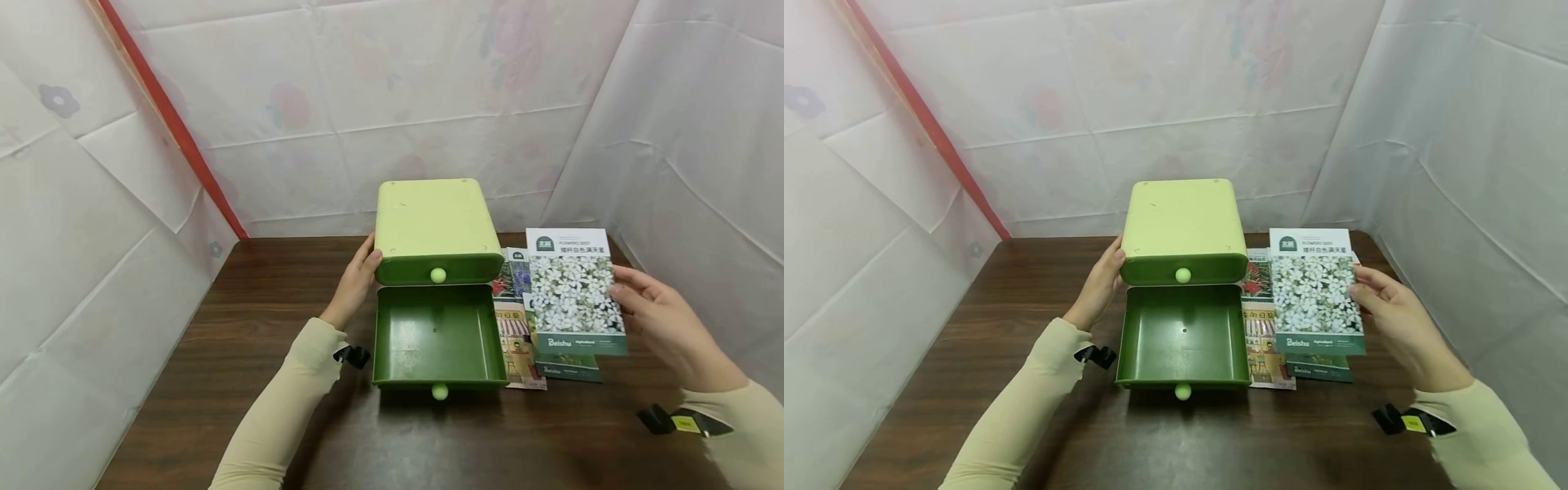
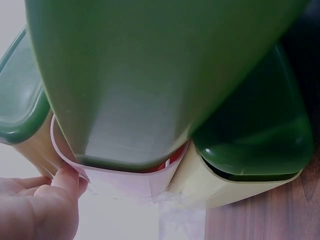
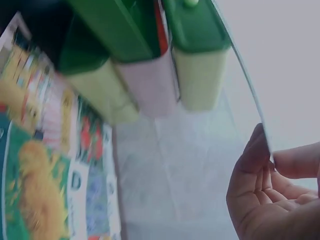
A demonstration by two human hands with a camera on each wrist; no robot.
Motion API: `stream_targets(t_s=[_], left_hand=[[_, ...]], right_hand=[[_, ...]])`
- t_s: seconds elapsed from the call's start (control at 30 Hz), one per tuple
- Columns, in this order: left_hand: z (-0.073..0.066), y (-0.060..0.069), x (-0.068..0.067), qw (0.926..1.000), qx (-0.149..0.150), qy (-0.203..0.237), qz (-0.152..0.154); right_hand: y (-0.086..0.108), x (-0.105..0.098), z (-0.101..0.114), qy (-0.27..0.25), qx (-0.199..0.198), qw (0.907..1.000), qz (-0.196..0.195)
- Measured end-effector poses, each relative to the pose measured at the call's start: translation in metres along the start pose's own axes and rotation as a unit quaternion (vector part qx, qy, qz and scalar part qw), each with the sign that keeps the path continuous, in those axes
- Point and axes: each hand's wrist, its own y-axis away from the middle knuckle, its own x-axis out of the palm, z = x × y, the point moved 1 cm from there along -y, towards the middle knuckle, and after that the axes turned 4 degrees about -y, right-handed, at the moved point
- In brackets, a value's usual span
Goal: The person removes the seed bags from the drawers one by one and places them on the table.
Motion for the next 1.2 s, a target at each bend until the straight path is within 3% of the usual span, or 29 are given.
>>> stream_targets(t_s=[0.2,0.33,0.5,0.77,1.0,1.2], left_hand=[[0.000,0.000,0.000,1.0000,0.002,-0.005,0.000],[0.000,0.000,-0.001,1.0000,0.000,-0.006,0.000],[0.000,0.001,-0.001,1.0000,-0.004,-0.005,-0.001],[0.000,0.000,0.000,1.0000,-0.004,-0.004,-0.003],[0.000,0.000,0.000,0.9999,-0.007,-0.012,-0.007],[0.000,0.000,0.000,0.9998,-0.012,-0.010,-0.009]], right_hand=[[-0.005,-0.023,-0.022,-0.024,0.031,0.9982,-0.046],[-0.009,-0.041,-0.043,0.028,0.065,0.9939,-0.084],[-0.015,-0.062,-0.074,0.129,0.112,0.9793,-0.109],[-0.022,-0.082,-0.114,0.197,0.191,0.9509,-0.143],[-0.022,-0.086,-0.126,0.226,0.198,0.9421,-0.149],[-0.026,-0.086,-0.128,0.294,0.190,0.9242,-0.153]])
